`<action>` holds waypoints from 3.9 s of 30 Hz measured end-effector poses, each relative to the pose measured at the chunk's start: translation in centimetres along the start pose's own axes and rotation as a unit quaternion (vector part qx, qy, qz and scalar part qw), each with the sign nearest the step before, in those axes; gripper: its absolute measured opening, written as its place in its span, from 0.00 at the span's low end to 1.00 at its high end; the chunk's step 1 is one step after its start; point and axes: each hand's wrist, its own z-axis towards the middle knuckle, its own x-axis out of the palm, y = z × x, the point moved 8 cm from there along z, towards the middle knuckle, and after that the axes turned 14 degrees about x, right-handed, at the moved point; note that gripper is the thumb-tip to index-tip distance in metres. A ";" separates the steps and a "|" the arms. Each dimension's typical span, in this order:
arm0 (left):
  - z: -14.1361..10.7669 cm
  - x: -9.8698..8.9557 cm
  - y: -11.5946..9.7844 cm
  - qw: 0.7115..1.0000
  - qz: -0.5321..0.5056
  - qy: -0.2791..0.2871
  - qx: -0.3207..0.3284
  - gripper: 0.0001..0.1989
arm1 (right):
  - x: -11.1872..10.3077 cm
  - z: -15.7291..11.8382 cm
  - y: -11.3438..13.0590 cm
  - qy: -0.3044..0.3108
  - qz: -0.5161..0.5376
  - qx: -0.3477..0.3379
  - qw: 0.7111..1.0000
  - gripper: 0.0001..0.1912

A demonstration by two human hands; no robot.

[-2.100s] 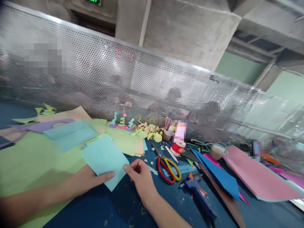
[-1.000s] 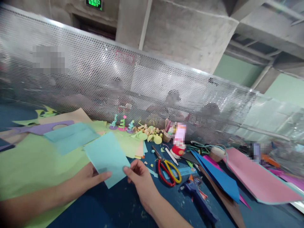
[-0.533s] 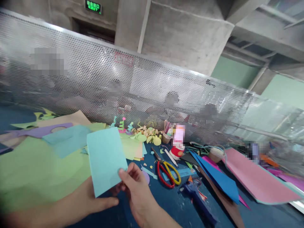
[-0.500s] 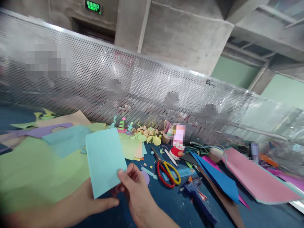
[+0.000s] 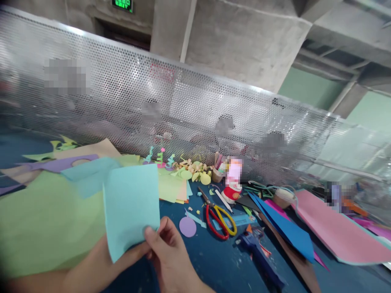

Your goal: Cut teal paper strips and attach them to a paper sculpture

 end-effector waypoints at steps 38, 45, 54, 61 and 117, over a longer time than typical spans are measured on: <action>0.9 -1.4 2.7 0.994 -0.010 -0.020 -0.109 0.15 | -2.2 0.0 3.9 -0.168 -0.398 -0.089 0.898 0.15; 1.3 -0.4 1.7 0.989 -0.114 0.002 -0.092 0.13 | -2.5 0.2 4.0 -0.153 -0.393 -0.099 0.901 0.14; 1.6 0.0 1.7 0.970 -0.210 0.004 -0.126 0.19 | -3.0 0.3 4.1 -0.171 -0.353 -0.085 0.916 0.15; 1.7 -0.1 1.8 0.983 -0.144 0.028 -0.111 0.09 | -3.5 0.4 4.1 -0.186 -0.337 -0.082 0.919 0.16; 2.0 0.3 1.8 0.971 -0.186 0.068 -0.132 0.15 | -2.3 0.4 3.9 -0.147 -0.317 -0.069 0.934 0.15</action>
